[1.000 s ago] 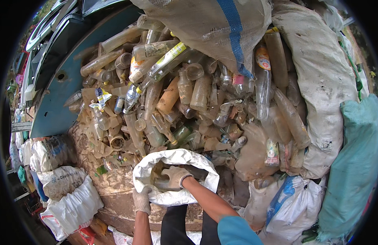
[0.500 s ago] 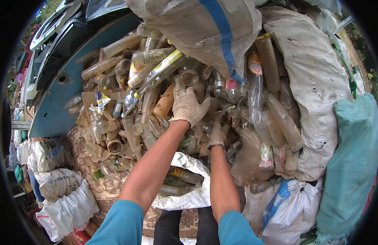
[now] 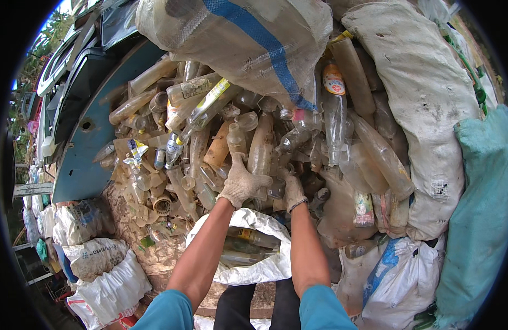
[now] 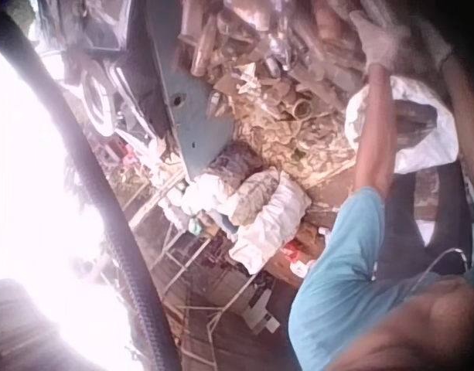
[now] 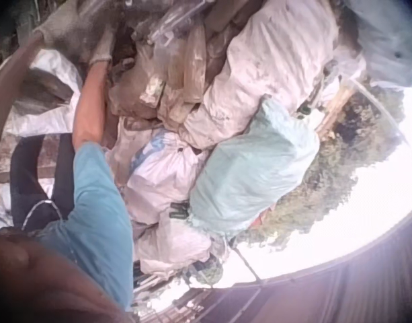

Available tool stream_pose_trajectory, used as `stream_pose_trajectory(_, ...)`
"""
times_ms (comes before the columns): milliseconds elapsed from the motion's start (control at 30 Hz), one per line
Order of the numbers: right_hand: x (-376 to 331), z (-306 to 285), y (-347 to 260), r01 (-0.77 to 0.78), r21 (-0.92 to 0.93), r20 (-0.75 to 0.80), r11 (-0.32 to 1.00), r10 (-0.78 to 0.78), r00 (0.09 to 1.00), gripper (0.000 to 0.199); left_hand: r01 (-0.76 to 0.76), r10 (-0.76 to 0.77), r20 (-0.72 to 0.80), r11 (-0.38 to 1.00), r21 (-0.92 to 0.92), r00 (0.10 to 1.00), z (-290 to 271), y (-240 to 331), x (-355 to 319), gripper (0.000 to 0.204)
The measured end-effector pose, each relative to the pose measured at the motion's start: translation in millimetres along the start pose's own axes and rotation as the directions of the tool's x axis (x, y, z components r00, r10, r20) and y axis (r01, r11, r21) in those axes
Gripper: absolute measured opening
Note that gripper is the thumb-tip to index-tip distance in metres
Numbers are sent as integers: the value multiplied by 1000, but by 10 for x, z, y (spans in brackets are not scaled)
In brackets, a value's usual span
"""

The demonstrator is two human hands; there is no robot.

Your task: The person sorts plastic bottles from a large pile of mixed waste, picking them up by hand and placing them into a blue dustpan. The person then transfers the collected bottles from the dustpan into a large white sack.

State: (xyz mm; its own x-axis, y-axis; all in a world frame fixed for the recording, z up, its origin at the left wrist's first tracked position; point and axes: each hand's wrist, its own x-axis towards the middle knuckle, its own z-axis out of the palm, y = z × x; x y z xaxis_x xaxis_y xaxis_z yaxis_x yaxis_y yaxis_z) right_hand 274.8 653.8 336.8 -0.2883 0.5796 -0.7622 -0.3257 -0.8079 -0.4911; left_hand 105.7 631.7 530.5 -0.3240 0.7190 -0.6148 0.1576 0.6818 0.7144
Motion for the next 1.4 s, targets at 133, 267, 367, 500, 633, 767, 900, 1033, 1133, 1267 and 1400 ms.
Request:
stream_pose_trajectory(133,-270,-79,184,70,128,133,989,-88,987,47,2,-2,44,1000,10,999,8,-241,-212,95)
stream_pose_trajectory(267,-731,-51,153,159,44,242,986,-165,956,59,-235,245,43,958,-164,969,108,-746,-671,109)
stream_pose_trajectory(367,-1039,-12,-20,134,-180,471,974,-34,882,74,-166,162,-40,925,-341,986,345,-1091,-1395,115)
stream_pose_trajectory(500,-1301,44,-156,96,-799,439,594,467,768,86,181,-370,-57,576,-797,927,1057,-1290,-2409,85)
stream_pose_trajectory(633,-1333,181,61,200,-979,169,31,663,729,96,75,-509,16,95,-993,861,1492,-1702,-2576,71)
stream_pose_trajectory(767,-1319,368,384,186,-905,-26,-381,489,872,98,188,-463,361,-378,-906,810,1342,-2253,-2221,57)
stream_pose_trajectory(900,-1479,519,512,379,-831,113,-407,544,832,96,129,-425,263,-318,-939,866,1160,-2276,-2172,69)
stream_pose_trajectory(1033,-1218,643,143,242,-965,258,95,219,941,88,317,-596,342,-152,-936,726,922,-1874,-2407,87)
stream_pose_trajectory(1133,-685,837,-198,278,-936,187,218,-362,913,93,379,-345,199,597,-707,917,568,-1409,-2252,78)
stream_pose_trajectory(1267,-87,1088,-533,177,-954,98,243,-305,947,103,-441,571,-452,819,367,685,-116,-756,-897,81)
stream_pose_trajectory(1400,81,1072,-638,204,-855,189,478,-80,979,88,-227,455,-262,768,599,851,-609,-339,350,104)
